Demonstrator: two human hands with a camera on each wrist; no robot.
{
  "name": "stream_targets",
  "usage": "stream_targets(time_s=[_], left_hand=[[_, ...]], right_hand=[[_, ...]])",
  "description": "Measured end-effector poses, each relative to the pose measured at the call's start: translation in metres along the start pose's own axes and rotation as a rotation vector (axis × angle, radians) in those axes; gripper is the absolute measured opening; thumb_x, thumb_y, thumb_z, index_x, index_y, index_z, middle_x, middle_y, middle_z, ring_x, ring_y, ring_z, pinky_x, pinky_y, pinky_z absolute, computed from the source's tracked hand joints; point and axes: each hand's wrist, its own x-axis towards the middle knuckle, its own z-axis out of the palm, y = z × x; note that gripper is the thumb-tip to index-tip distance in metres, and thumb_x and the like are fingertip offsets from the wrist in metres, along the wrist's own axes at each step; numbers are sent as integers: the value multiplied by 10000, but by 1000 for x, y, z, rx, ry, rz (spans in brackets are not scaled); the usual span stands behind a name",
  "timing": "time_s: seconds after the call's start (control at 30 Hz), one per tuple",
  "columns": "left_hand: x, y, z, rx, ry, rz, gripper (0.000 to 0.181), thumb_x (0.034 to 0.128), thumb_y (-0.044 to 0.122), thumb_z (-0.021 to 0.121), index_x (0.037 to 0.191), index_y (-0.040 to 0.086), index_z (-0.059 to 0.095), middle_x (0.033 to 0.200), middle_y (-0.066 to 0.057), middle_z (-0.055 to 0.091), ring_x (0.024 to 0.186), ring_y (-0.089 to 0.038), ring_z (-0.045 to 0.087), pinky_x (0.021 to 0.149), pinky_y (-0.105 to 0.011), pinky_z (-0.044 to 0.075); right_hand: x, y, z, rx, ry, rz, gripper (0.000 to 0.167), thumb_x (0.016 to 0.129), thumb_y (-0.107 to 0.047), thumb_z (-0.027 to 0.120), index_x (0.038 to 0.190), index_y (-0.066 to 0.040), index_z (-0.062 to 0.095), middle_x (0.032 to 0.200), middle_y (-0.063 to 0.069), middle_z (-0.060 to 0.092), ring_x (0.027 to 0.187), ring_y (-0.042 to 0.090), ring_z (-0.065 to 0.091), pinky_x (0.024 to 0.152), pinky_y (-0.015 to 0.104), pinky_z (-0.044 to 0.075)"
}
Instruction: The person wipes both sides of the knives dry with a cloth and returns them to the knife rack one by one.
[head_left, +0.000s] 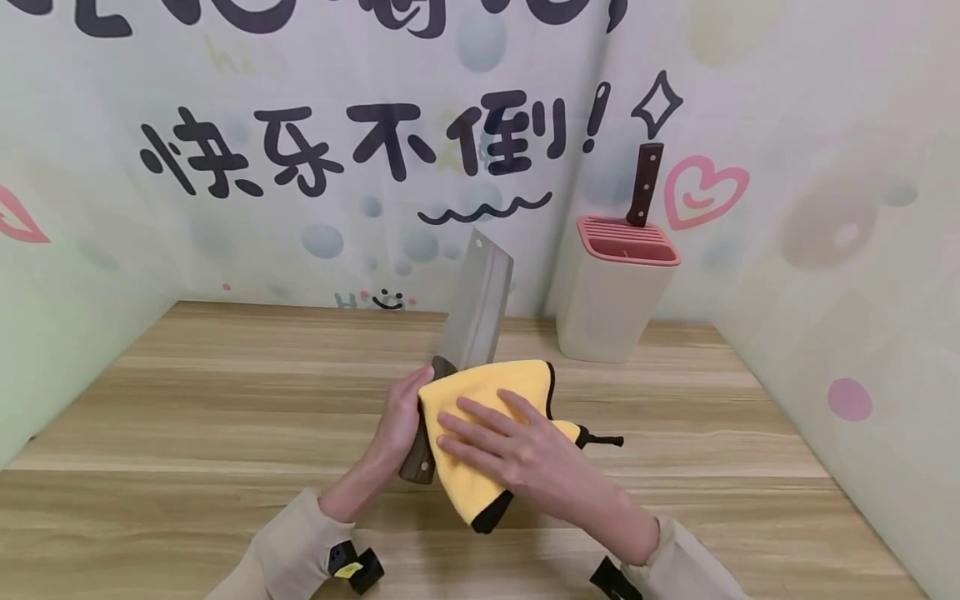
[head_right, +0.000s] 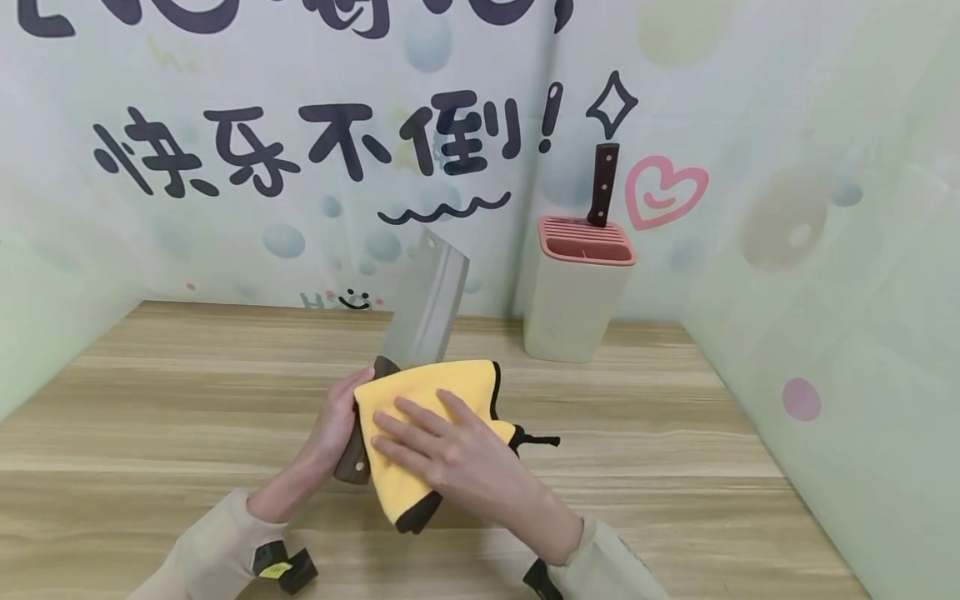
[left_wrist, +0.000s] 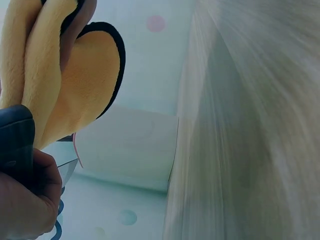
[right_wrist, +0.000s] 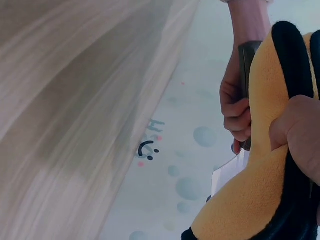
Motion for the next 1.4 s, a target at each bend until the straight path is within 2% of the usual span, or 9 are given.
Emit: stream_targets(time_s=[0.1, 0.27, 0.33, 0.47, 0.87, 1.07, 1.4], left_hand=[[0, -1, 0, 35, -2, 14, 375, 971, 150, 280, 740, -40, 507, 605, -42, 514, 502, -113, 511, 493, -219, 447], [-2, -1, 1, 73, -6, 1, 374, 971, 148, 274, 916, -79, 566, 673, -66, 550, 542, -119, 532, 511, -232, 464], [-3, -1, 1, 64, -16, -9, 377, 972, 177, 293, 989, -70, 577, 690, -72, 575, 546, -126, 551, 506, -242, 478], [-5, 1, 2, 31, -46, -36, 394, 981, 226, 296, 1039, -55, 566, 701, -76, 587, 540, -131, 553, 487, -245, 474], [-7, 2, 2, -23, -54, -58, 434, 978, 277, 322, 1035, -99, 531, 704, -60, 574, 540, -112, 532, 510, -242, 477], [-6, 3, 2, -9, -53, -64, 433, 980, 285, 309, 1020, -87, 529, 730, -62, 566, 562, -112, 532, 523, -240, 474], [-3, 3, 0, 24, -41, -66, 440, 981, 294, 297, 1032, -74, 533, 717, -53, 566, 561, -111, 533, 513, -240, 463]], right_hand=[[2, 3, 2, 17, 17, 38, 439, 832, -58, 443, 1245, -185, 519, 1330, -13, 448, 1240, 176, 386, 947, 431, 372], [3, 8, 6, 62, 34, 104, 443, 830, -35, 435, 1245, -165, 522, 1333, -5, 446, 1233, 179, 395, 935, 448, 375], [3, 10, 8, 66, 44, 130, 445, 826, -35, 443, 1245, -162, 523, 1334, -4, 445, 1231, 182, 398, 931, 452, 379], [3, 13, 12, 71, 69, 171, 479, 787, -20, 513, 1249, -146, 518, 1328, 11, 451, 1226, 194, 405, 918, 454, 391], [3, 18, 17, 121, 56, 264, 631, 704, 86, 646, 1279, -113, 477, 1349, 52, 424, 1234, 212, 393, 932, 464, 379], [2, 15, 19, 85, 68, 289, 549, 766, 38, 584, 1286, -85, 461, 1352, 77, 417, 1230, 212, 399, 927, 456, 387], [3, 8, 23, 24, 113, 269, 468, 820, -9, 451, 1282, -83, 469, 1338, 77, 434, 1220, 204, 413, 919, 450, 398]])
